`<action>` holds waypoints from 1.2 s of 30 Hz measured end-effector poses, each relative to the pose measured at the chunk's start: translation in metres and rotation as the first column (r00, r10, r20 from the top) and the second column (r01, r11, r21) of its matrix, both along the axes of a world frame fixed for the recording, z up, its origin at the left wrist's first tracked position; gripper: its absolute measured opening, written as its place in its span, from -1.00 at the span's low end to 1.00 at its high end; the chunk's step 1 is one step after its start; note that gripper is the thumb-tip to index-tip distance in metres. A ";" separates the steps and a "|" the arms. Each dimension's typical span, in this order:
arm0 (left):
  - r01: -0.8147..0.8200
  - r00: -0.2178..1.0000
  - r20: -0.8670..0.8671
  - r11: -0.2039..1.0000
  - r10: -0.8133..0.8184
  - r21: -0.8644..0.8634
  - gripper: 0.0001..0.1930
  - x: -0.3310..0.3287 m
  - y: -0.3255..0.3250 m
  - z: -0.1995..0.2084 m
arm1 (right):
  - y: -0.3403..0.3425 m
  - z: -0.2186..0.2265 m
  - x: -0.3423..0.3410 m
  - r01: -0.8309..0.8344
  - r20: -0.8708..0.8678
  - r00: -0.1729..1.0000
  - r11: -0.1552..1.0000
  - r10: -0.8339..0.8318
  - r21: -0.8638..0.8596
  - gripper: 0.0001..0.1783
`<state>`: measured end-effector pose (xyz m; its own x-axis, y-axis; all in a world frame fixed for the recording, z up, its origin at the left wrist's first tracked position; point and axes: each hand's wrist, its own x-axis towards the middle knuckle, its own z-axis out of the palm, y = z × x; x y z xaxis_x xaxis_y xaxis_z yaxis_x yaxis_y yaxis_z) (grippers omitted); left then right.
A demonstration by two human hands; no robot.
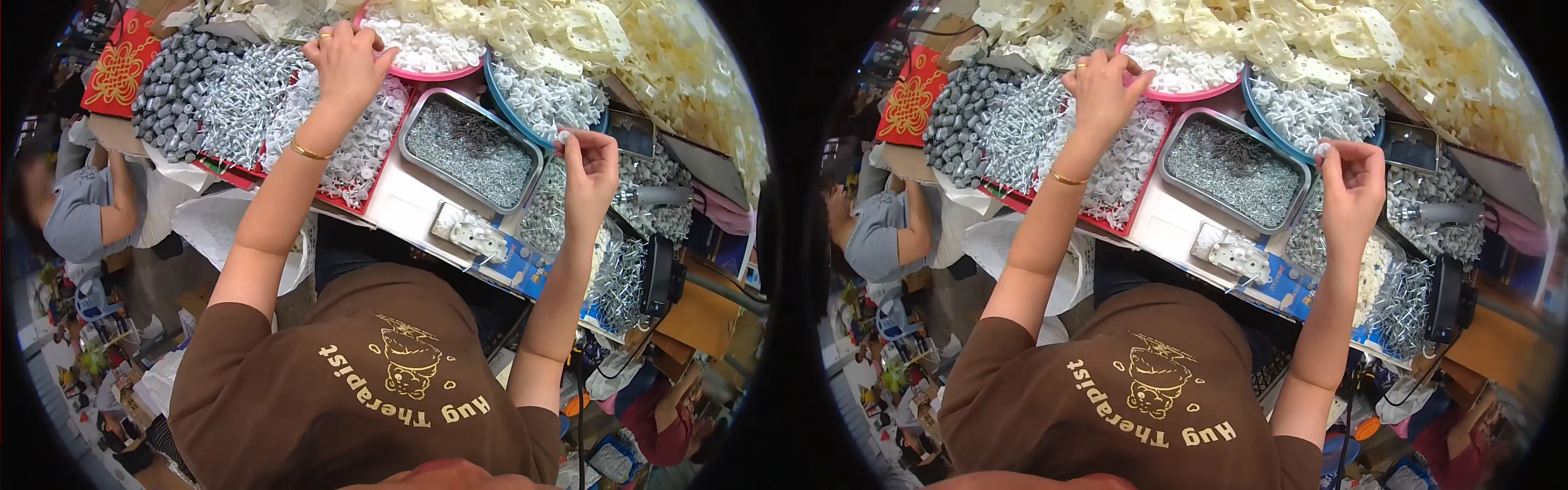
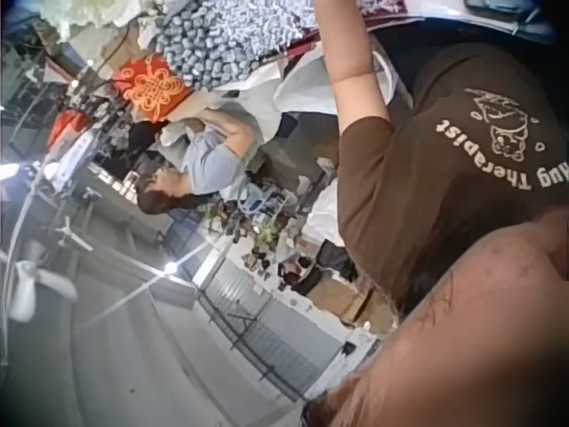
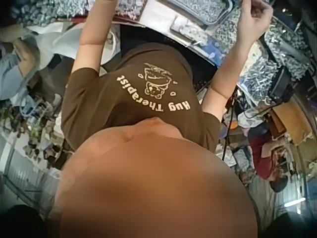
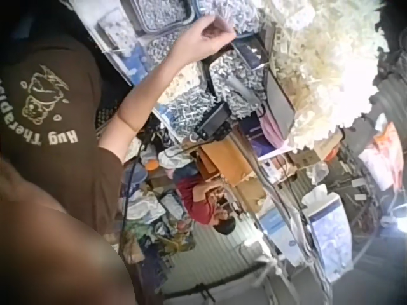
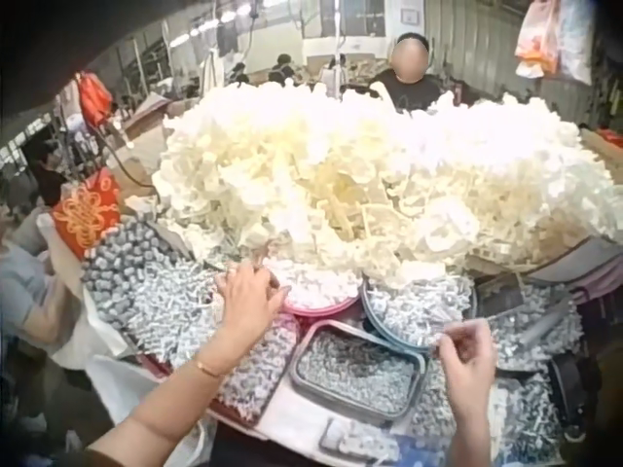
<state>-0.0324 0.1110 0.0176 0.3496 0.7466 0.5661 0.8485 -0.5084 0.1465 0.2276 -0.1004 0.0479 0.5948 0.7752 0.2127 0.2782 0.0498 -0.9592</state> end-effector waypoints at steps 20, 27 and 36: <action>0.957 0.288 0.635 -0.231 0.717 -0.174 -0.85 0.013 -0.150 -0.005 | -0.049 -0.001 -0.094 -0.197 -0.096 0.976 0.980 0.195 -0.002 -0.90; 0.965 0.253 0.627 -0.238 0.736 -0.109 -0.85 0.010 -0.154 -0.005 | -0.049 -0.001 -0.103 -0.187 -0.092 0.977 0.979 0.194 0.081 -0.90; 0.990 0.140 0.612 -0.125 0.779 -0.067 -0.88 0.011 -0.157 -0.007 | -0.038 -0.003 -0.104 -0.179 0.159 0.973 0.980 0.164 0.086 -0.89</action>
